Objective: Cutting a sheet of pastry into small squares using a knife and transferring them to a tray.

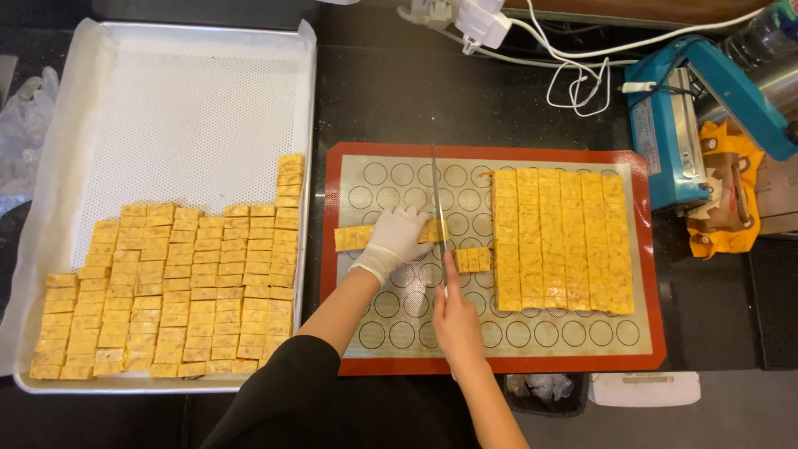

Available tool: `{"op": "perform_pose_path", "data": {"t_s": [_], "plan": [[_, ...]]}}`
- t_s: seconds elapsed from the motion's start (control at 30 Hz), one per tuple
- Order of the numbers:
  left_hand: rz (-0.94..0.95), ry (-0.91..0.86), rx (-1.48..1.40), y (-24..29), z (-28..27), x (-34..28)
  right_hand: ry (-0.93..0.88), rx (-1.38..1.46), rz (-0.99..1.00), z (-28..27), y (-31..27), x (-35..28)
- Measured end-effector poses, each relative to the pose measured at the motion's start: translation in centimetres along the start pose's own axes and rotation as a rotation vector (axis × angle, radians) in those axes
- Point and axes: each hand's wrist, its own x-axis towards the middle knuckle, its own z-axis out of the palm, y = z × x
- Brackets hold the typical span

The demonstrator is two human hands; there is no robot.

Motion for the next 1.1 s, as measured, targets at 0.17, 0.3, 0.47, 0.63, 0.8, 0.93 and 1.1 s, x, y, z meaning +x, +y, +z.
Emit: {"op": "perform_pose_path", "data": {"t_s": [0.17,0.3,0.47,0.63,0.8,0.93,1.1], "plan": [[0.037,-0.043,-0.020,0.4,-2.0,0.0,-0.021,0.017,0.007,-0.3,0.0,0.2],[-0.004,-0.163,-0.060,0.6,-3.0,0.3,-0.012,0.041,0.016,0.0,0.7,0.7],[-0.030,-0.239,-0.115,0.8,-4.1,0.2,-0.031,0.055,-0.003,0.3,1.6,1.3],[-0.018,-0.159,-0.140,0.6,-3.2,0.2,-0.055,-0.049,-0.001,1.4,3.1,2.4],[-0.014,-0.150,-0.164,0.1,-2.1,0.5,-0.021,-0.068,-0.028,2.1,3.9,3.0],[0.003,-0.101,-0.173,0.0,-1.7,0.4,-0.066,-0.110,-0.010,2.1,3.5,4.0],[0.031,-0.024,-0.166,-0.7,0.6,0.4,-0.103,-0.017,0.025,0.5,0.7,6.5]]}}
